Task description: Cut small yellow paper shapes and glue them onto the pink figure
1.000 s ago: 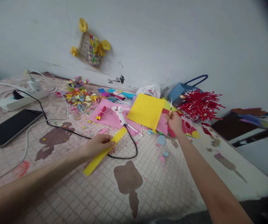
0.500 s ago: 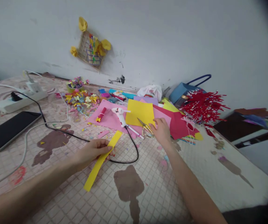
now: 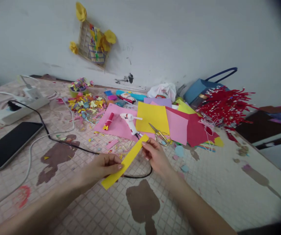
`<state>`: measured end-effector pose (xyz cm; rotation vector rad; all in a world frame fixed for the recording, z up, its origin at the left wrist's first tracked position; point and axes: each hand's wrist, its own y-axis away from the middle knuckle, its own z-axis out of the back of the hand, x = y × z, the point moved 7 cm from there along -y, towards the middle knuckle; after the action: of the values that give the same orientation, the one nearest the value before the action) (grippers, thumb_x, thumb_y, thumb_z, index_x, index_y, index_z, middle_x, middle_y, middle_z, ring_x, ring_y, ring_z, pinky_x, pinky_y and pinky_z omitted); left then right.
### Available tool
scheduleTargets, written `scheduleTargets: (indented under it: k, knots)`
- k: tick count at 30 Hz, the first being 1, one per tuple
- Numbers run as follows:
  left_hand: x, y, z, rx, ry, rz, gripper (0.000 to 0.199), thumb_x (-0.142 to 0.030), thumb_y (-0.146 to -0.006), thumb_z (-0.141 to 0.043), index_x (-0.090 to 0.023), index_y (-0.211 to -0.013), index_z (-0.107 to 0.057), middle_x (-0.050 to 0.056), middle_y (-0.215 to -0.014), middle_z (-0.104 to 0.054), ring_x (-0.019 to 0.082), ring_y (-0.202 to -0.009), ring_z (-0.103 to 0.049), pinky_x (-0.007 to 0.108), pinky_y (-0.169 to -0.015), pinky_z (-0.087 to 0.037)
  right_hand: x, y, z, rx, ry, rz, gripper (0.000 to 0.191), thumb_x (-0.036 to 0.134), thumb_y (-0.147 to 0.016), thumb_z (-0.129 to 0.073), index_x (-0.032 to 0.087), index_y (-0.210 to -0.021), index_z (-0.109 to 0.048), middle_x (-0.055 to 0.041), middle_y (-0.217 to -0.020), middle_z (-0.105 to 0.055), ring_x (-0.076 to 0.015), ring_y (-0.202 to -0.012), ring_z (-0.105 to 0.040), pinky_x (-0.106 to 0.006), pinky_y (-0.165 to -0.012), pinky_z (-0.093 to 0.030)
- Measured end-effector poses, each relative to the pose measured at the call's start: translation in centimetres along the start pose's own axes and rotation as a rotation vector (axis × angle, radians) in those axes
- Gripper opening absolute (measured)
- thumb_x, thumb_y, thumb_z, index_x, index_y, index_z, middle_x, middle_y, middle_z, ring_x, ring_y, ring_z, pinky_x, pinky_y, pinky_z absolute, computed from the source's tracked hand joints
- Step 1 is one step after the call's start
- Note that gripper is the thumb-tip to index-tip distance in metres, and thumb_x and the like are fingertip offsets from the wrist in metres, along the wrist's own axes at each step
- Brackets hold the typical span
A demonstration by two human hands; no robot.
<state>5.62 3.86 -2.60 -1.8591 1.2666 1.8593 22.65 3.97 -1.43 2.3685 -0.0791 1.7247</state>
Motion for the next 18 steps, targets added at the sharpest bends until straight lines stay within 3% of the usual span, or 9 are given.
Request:
scheduleTargets:
  k: [11,14,18]
  knots:
    - [-0.8,-0.7,1.5,-0.022,0.057,-0.037,0.028,-0.03,-0.069,-0.072,-0.015,-0.087,-0.059,-0.001,-0.071,-0.062,0.009,-0.06,-0.053,0.02,-0.054,-0.04,0.0,-1.4,2.6,-0.067,-0.127,0.037,0.022,0.035,-0.073,-0.066,0.02,-0.074,-0.05,0.0063,-0.06,-0.056,-0.0059,-0.046,-0.052,-0.015,-0.037,-0.034]
    - [-0.8,-0.8,1.3,-0.046,0.065,-0.101,0.033,-0.028,-0.069,-0.072,-0.016,-0.094,-0.054,-0.001,-0.073,-0.062,0.01,-0.063,-0.055,0.022,-0.056,-0.043,-0.6,-0.6,1.3,0.013,-0.115,0.008,0.023,0.039,-0.076,-0.064,0.02,-0.078,-0.052,0.0055,-0.06,-0.057,-0.0063,-0.043,-0.051,-0.015,-0.036,-0.035]
    - [-0.8,-0.8,0.3,-0.02,0.021,-0.207,0.028,-0.025,-0.072,-0.068,-0.017,-0.091,-0.05,0.0,-0.073,-0.061,0.011,-0.064,-0.056,0.024,-0.056,-0.044,-2.8,1.5,-1.8,0.217,-0.046,-0.131,0.022,0.036,-0.075,-0.067,0.017,-0.082,-0.057,0.004,-0.05,-0.057,-0.008,-0.037,-0.049,-0.016,-0.034,-0.036]
